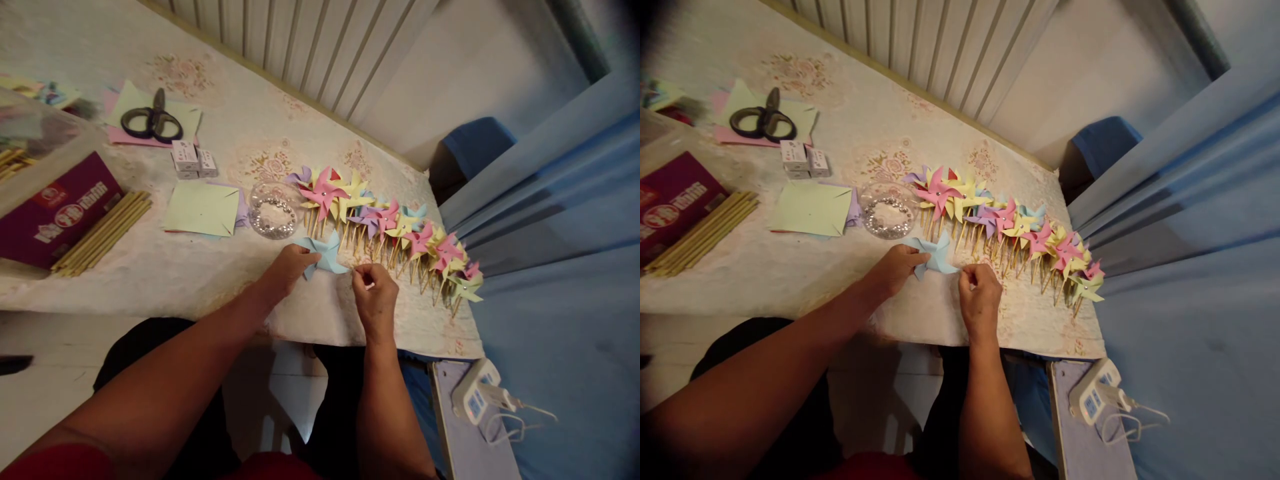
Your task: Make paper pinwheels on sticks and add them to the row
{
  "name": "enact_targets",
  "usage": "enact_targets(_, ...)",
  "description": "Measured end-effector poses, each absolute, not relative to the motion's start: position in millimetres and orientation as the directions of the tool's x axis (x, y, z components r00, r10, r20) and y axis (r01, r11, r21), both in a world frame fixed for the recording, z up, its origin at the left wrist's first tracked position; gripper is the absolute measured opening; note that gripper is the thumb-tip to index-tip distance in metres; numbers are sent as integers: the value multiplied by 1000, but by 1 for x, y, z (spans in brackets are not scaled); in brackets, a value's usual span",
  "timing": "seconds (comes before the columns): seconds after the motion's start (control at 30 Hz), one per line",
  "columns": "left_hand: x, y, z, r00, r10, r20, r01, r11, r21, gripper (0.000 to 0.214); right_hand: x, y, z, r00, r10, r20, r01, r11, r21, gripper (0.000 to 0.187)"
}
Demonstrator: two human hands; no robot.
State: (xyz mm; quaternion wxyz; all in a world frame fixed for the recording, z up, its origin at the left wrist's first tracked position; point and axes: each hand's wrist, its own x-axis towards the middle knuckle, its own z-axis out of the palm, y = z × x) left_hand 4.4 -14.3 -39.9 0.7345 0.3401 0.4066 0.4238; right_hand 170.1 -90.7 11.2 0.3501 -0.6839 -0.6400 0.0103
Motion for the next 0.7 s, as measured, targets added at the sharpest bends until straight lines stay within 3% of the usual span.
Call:
enact_targets(0.17,5,-19,-33,347,900,-263,-351,384,854,10,140,-85,14,-6,865,501,861,260,-438,15)
enact_targets(0.37,6,-22,-30,371,895,-248,-336,379,862,14,136,-78,1,-25,878,478,900,229,-372,14)
enact_targets(0.7,6,-24,-25,379,880,-287,-339,421,842,17,139,-73,-10,30,890,455,877,196,-440,14)
